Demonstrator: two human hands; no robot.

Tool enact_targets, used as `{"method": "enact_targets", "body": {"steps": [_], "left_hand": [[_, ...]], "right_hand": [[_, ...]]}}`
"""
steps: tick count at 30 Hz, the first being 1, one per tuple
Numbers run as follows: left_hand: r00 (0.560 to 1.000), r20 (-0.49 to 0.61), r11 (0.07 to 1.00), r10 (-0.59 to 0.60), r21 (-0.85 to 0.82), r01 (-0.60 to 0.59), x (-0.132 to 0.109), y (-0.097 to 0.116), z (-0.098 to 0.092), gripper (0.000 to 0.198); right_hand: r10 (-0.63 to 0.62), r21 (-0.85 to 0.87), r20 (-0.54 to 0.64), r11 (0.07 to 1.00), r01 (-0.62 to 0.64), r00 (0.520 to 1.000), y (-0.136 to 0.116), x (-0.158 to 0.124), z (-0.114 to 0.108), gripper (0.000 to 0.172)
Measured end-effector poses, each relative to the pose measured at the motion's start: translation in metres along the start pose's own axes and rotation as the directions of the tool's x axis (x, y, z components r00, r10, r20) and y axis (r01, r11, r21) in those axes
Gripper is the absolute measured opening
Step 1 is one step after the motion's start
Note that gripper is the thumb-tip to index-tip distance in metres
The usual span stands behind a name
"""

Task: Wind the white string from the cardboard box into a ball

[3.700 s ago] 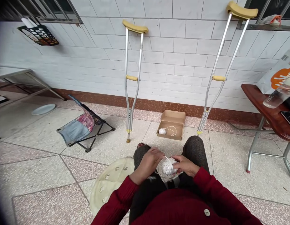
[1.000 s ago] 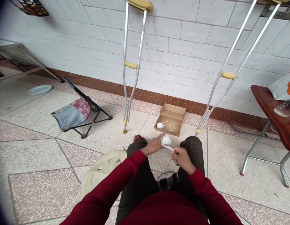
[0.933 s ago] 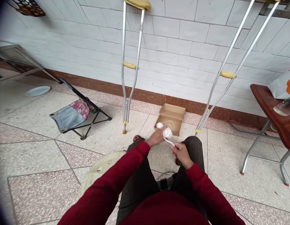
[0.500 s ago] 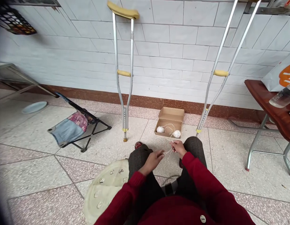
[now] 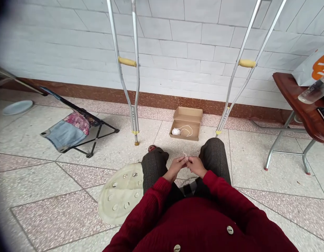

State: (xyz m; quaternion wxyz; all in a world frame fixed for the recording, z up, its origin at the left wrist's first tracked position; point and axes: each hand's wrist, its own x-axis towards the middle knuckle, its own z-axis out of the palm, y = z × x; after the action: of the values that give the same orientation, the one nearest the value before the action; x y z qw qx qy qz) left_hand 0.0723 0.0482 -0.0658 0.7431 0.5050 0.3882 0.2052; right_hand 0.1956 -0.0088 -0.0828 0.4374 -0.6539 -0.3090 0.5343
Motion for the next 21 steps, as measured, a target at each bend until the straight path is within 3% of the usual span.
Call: {"method": "enact_targets", "body": {"steps": [3,5,9,13,17,21], "left_hand": [[0.996,-0.092,1.000,0.004,0.008,-0.003,0.004,-0.008,-0.003,0.057],[0.986,-0.162,0.999,0.033,0.020,-0.030,0.012,-0.004,-0.013,0.057],[0.970,-0.213,0.989,0.121,0.112,-0.099,0.041,0.030,-0.047,0.045],[0.967,-0.173,0.947,0.187,0.294,-0.130,0.059,0.064,-0.081,0.031],[0.968,-0.144,0.872,0.207,0.475,-0.116,0.040,0.070,-0.101,0.028],[0.951,-0.180,0.794,0.252,0.600,-0.097,0.004,0.050,-0.107,0.028]], "right_hand": [[0.072,-0.018,0.039,0.997,-0.071,0.997,0.014,0.000,0.009,0.009],[0.132,-0.024,0.044,0.991,-0.131,0.990,0.020,0.005,0.012,0.014],[0.238,-0.079,-0.012,0.968,-0.238,0.971,0.030,0.028,0.012,0.040],[0.318,-0.222,-0.023,0.923,-0.315,0.948,0.043,0.055,0.019,0.036],[0.383,-0.425,0.077,0.848,-0.317,0.920,0.063,0.062,0.037,0.032],[0.352,-0.603,0.207,0.781,-0.164,0.913,0.080,0.057,0.057,0.031]]}}
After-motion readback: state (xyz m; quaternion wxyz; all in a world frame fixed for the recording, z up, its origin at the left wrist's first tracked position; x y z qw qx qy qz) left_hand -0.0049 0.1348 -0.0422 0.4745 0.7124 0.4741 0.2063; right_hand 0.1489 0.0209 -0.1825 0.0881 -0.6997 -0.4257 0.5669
